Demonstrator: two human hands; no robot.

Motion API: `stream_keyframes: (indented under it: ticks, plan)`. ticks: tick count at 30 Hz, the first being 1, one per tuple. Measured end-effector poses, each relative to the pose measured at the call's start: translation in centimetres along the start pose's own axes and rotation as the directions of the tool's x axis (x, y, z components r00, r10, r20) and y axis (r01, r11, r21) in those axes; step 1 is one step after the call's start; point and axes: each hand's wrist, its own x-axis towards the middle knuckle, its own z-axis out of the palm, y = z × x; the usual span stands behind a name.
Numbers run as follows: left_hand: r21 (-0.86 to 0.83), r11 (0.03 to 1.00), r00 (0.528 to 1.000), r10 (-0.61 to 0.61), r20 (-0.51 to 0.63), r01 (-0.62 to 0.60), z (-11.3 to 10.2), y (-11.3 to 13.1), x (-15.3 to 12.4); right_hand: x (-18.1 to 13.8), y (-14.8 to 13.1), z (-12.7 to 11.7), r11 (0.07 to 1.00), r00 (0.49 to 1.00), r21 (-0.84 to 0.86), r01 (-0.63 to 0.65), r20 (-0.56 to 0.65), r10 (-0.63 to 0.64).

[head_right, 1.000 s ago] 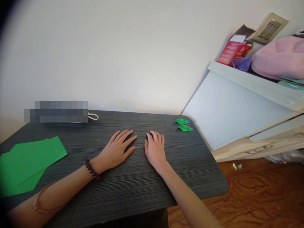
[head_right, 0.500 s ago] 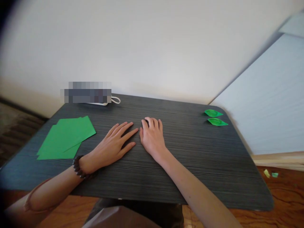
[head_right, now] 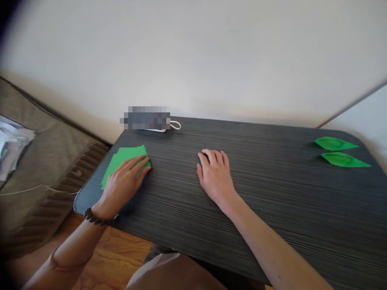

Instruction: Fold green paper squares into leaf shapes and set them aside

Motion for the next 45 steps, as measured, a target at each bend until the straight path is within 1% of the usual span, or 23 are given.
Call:
stream_keyframes:
  ticks: [3, 7, 8, 13, 16, 18, 19, 20, 21, 22, 23, 25, 26, 27, 28, 29, 31, 33, 38, 40, 42, 44, 45]
  plan:
    - [0.034, 0.999, 0.999, -0.008, 0.033, 0.007, -0.4, -0.3, -0.1, 0.0, 0.1, -0.1, 1.0, 1.0, -0.009, -0.002, 0.009, 0.002]
    - [0.137, 0.984, 0.989, -0.121, 0.082, 0.109, -1.5, 0.3, 0.3, 0.0, 0.0, -0.2, 1.0, 1.0, -0.01, -0.006, 0.01, 0.006]
    - [0.157, 0.981, 0.988, -0.129, 0.086, 0.114, -1.8, 0.4, 0.4, 0.0, -0.1, -0.3, 1.0, 1.0, -0.007, -0.005, 0.011, 0.006]
    - [0.195, 0.965, 0.981, -0.19, 0.051, 0.176, -2.8, 0.3, 0.2, 0.0, 0.0, -0.4, 1.0, 1.0, -0.001, -0.012, 0.025, 0.012]
    - [0.142, 0.961, 0.972, -0.234, -0.032, 0.236, -3.4, 0.3, -0.3, 0.0, 0.0, -0.4, 1.0, 1.0, 0.003, -0.013, 0.026, 0.013]
    - [0.076, 0.952, 0.948, -0.285, -0.142, 0.298, -3.6, 0.5, -0.5, 0.1, 0.0, -0.4, 1.0, 1.0, 0.001, -0.015, 0.027, 0.015]
    - [0.017, 0.954, 0.936, -0.29, -0.201, 0.299, -3.6, 0.6, -0.6, 0.1, 0.0, -0.4, 1.0, 1.0, 0.0, -0.014, 0.027, 0.014]
    - [-0.06, 0.964, 0.93, -0.266, -0.254, 0.259, -3.6, 0.9, -0.7, 0.1, -0.1, -0.5, 1.0, 1.0, 0.0, -0.015, 0.025, 0.015]
    - [-0.144, 0.973, 0.928, -0.218, -0.301, 0.182, -3.5, 1.2, -0.7, 0.1, -0.1, -0.5, 1.0, 1.0, 0.001, -0.016, 0.022, 0.016]
    - [-0.228, 0.97, 0.923, -0.158, -0.352, 0.079, -3.3, 1.6, -0.6, 0.1, -0.2, -0.6, 1.0, 1.0, 0.004, -0.017, 0.021, 0.017]
    - [-0.287, 0.958, 0.931, -0.09, -0.355, -0.017, -3.0, 2.1, -0.5, 0.1, -0.2, -0.7, 1.0, 1.0, 0.008, -0.018, 0.023, 0.018]
    - [-0.349, 0.925, 0.95, 0.036, -0.31, -0.149, -2.3, 3.5, 0.0, 0.0, 0.0, -0.9, 1.0, 0.999, 0.021, -0.024, 0.038, 0.023]
    - [-0.354, 0.914, 0.963, 0.117, -0.243, -0.2, -1.8, 4.4, 0.4, 0.0, 0.2, -1.1, 0.999, 0.999, 0.03, -0.026, 0.048, 0.025]
    - [-0.36, 0.896, 0.963, 0.211, -0.17, -0.26, -1.3, 5.2, 0.8, 0.0, 0.6, -1.3, 0.999, 0.998, 0.042, -0.027, 0.059, 0.025]
    - [-0.375, 0.874, 0.952, 0.282, -0.123, -0.308, -0.8, 6.1, 1.3, 0.0, 0.9, -1.4, 0.998, 0.998, 0.055, -0.028, 0.065, 0.024]
    - [-0.394, 0.849, 0.935, 0.339, -0.107, -0.353, -0.3, 7.0, 1.9, 0.0, 1.4, -1.6, 0.997, 0.997, 0.069, -0.026, 0.068, 0.022]
    - [-0.418, 0.808, 0.909, 0.387, -0.154, -0.415, 0.7, 8.5, 3.1, -0.1, 2.4, -1.9, 0.995, 0.998, 0.097, -0.018, 0.059, 0.012]
    - [-0.464, 0.767, 0.895, 0.409, -0.177, -0.442, 1.5, 9.6, 4.4, -0.2, 3.5, -2.1, 0.993, 0.999, 0.12, -0.013, 0.044, 0.008]
    - [-0.582, 0.654, 0.866, 0.452, -0.212, -0.483, 2.3, 10.9, 6.8, -0.8, 5.7, -3.1, 0.979, 0.998, 0.194, -0.064, 0.03, 0.059]
    - [-0.617, 0.615, 0.858, 0.464, -0.22, -0.491, 2.4, 11.0, 7.2, -1.0, 6.3, -4.0, 0.958, 0.998, 0.283, -0.054, 0.054, 0.04]
    - [-0.635, 0.593, 0.849, 0.485, -0.211, -0.496, 2.5, 11.1, 7.5, -1.1, 6.7, -4.9, 0.912, 0.992, 0.4, -0.09, 0.113, 0.048]
    - [-0.641, 0.547, 0.809, 0.549, -0.21, -0.538, 2.4, 11.1, 7.7, -1.2, 6.8, -5.5, 0.858, 0.988, 0.496, -0.134, 0.137, 0.075]
    - [-0.647, 0.522, 0.784, 0.587, -0.199, -0.556, 2.2, 11.1, 7.8, -1.2, 6.8, -5.7, 0.843, 0.985, 0.512, -0.167, 0.128, 0.117]
